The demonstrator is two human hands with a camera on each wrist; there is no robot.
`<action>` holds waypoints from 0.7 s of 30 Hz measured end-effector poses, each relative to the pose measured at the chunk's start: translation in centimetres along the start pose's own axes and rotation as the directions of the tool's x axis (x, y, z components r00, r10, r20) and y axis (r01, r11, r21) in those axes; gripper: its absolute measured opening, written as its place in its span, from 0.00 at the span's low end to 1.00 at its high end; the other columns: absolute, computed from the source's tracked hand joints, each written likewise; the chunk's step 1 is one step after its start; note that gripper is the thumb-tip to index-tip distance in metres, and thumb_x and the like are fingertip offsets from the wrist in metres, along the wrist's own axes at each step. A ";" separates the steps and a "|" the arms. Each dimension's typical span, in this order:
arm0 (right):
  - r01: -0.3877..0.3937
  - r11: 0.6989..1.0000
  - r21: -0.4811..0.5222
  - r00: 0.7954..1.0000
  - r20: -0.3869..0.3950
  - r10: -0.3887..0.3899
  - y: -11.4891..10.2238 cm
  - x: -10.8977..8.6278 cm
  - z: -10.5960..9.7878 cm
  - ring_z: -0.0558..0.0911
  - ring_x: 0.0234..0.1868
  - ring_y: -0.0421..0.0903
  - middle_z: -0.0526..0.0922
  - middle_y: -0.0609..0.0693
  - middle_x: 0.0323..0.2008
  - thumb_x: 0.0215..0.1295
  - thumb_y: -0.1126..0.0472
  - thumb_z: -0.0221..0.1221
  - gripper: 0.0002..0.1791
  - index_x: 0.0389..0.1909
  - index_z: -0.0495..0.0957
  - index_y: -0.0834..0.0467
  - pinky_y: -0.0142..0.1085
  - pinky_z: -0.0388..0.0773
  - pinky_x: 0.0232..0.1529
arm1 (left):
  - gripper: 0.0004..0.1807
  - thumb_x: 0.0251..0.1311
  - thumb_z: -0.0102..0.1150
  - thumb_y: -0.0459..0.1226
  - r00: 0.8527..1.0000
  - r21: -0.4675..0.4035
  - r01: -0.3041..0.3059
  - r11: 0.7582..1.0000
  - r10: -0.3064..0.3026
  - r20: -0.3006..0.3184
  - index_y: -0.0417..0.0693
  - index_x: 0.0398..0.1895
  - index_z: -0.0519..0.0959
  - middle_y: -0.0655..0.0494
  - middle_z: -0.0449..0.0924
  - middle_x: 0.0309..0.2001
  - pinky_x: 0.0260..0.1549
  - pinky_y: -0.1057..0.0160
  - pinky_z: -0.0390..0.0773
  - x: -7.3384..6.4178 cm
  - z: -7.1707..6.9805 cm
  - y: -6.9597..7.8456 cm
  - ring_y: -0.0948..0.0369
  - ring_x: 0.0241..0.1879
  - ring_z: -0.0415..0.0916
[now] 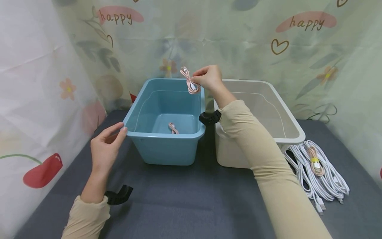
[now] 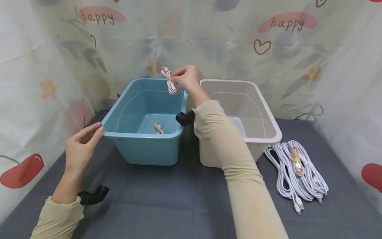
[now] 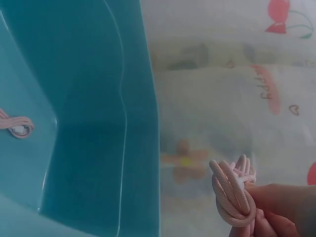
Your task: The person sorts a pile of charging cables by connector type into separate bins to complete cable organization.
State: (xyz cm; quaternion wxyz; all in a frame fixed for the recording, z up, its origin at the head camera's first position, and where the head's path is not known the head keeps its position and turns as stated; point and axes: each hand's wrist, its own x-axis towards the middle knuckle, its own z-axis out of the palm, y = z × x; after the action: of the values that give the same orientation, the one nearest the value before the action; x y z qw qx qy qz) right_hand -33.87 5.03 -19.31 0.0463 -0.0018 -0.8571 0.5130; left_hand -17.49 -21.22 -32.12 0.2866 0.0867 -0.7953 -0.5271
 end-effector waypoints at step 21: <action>-0.088 0.995 -0.046 0.993 -0.080 0.085 1.5 2.4 2.9 0.75 0.25 0.39 0.78 0.45 0.22 0.54 0.65 0.65 0.07 0.35 0.85 0.59 0.27 0.76 0.31 | 0.19 0.56 0.62 0.43 1.000 -0.009 -0.013 1.000 0.013 0.003 0.51 0.52 0.80 0.52 0.81 0.52 0.31 0.83 0.74 0.0 -0.1 -0.1 0.83 0.34 0.76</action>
State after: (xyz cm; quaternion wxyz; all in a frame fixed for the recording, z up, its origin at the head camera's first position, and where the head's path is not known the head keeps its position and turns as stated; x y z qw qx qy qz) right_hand -36.51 3.35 -21.78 0.0573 -0.0601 -0.8662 0.4928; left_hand -17.43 -21.28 -32.17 0.2891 0.0795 -0.7938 -0.5291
